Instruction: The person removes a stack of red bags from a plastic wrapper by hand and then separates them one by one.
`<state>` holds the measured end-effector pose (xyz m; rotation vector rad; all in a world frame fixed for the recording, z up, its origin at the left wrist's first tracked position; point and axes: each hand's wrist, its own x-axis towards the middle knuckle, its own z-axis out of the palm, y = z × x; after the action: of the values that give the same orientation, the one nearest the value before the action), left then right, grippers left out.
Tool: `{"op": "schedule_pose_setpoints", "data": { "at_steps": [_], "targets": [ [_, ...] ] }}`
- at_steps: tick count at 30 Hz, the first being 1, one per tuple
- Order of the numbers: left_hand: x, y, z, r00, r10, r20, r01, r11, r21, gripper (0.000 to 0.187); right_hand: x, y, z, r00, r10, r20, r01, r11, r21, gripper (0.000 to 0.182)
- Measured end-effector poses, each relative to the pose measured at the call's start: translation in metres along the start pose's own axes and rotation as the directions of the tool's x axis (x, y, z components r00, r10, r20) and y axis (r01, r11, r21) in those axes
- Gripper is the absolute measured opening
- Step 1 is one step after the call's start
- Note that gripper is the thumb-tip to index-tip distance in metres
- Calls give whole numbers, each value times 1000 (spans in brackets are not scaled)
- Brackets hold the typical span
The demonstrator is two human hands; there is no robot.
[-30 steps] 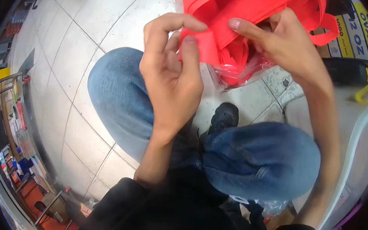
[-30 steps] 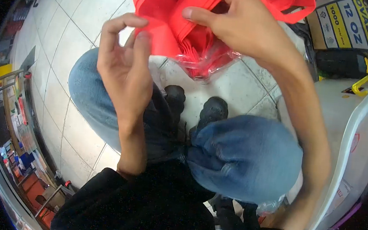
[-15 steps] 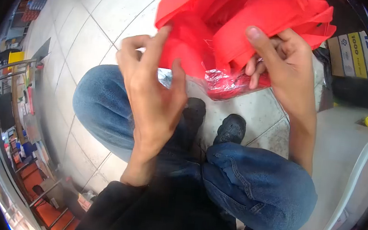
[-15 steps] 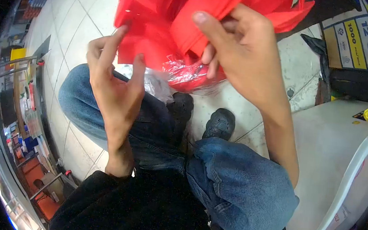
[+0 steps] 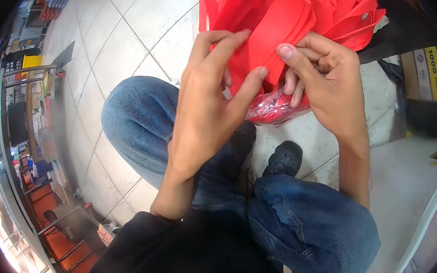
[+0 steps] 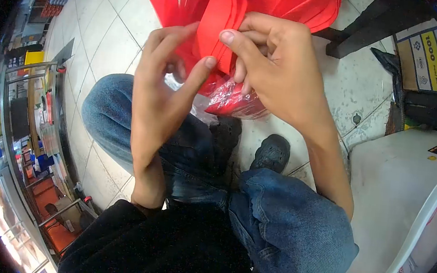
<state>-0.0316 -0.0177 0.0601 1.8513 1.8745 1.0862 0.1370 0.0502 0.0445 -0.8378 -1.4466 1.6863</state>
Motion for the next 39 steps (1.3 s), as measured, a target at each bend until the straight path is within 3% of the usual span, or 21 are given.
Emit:
{"op": "schedule_pose_setpoints", "data": {
  "at_steps": [10,12,17,22,24,32,34,37,39],
  "targets": [
    [3,-12,17,985,-128,-119,81,937,-339,26,-1,-2,-5,995,-11,-100,9,1000,-14,19],
    [5,-9,9,975,-212,-63,149,841,-520,18,-4,-4,-9,990,15,-138,-18,999,-27,20],
    [2,-7,1,976,-196,-96,125,861,-494,35,-13,-8,-19,980,-37,-193,18,995,-101,20],
    [1,-7,-6,956,-258,-138,145,826,-545,35,-21,-12,-26,960,-48,-276,22,995,-97,19],
    [2,-13,-8,956,-206,-211,60,838,-543,34,-23,-12,-28,955,-61,-292,35,995,-92,18],
    [2,-10,-5,967,-185,-177,49,813,-581,34,-22,-12,-20,961,-62,-269,44,996,-74,19],
    [1,-12,-2,976,-134,-171,-14,746,-665,30,-22,-12,-19,964,-75,-255,60,996,-66,18],
    [0,-9,1,981,-159,-107,35,699,-715,25,-20,-10,-20,981,-19,-194,-3,994,-113,21],
    [0,-5,2,991,-113,-71,44,775,-631,28,-19,-10,-20,981,-1,-195,-24,992,-126,21]
  ]
}}
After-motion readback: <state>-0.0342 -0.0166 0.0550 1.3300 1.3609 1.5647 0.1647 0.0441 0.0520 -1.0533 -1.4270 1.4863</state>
